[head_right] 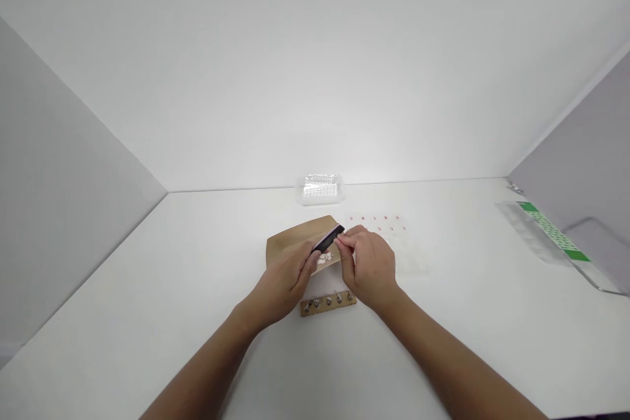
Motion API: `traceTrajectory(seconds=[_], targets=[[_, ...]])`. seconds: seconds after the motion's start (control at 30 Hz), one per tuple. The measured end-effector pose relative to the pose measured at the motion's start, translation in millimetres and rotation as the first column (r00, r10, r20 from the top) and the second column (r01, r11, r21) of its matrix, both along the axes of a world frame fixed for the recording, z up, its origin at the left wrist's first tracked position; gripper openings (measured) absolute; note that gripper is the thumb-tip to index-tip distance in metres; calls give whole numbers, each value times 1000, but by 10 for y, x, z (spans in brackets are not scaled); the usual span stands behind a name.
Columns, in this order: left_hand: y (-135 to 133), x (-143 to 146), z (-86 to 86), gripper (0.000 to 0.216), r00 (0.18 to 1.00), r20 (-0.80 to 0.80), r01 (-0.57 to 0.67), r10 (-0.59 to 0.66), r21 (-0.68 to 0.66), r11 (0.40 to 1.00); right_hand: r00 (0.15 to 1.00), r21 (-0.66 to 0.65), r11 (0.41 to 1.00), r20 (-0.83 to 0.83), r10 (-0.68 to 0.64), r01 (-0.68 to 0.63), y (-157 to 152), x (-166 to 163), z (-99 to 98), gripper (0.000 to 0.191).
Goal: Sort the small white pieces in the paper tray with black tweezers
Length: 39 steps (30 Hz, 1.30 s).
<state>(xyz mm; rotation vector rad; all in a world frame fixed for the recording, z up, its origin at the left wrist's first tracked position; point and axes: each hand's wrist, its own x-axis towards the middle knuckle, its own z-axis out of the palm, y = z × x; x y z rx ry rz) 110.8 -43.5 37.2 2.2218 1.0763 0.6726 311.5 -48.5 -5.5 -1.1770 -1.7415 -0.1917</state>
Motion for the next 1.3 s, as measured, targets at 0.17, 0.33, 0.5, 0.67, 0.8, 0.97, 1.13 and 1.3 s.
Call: traceTrajectory(seconds=[0.17,0.33,0.5,0.67,0.8,0.97,1.13,1.3], targets=[[35,-2,-59,38,997,-56,-53,57,69,996,999,-31,999,-29,17,-18,15,-54,-14,5],[14,9,-47,39,991,-103,-73,90,153,986,995,-142,990,-100,2,-16,0,-52,5,9],[-22,40,-70,35,983,-134,-97,126,200,975,988,-161,985,-154,35,-60,2,-54,-11,12],[-69,84,-92,36,979,-129,-128,156,204,971,987,-97,995,-161,-25,9,-3,-91,-33,13],[-87,100,-94,36,981,-107,-138,164,214,967,985,-66,995,-155,-81,71,20,-132,-44,13],[-72,92,-134,31,971,-148,-145,187,257,956,989,-130,991,-151,-9,-11,67,-111,-85,12],[-22,79,-193,28,954,-210,-155,213,264,952,995,-198,980,-95,11,-30,87,-90,-90,15],[18,91,-254,31,929,-275,-163,246,292,942,997,-292,956,-74,-25,3,80,-78,-88,19]])
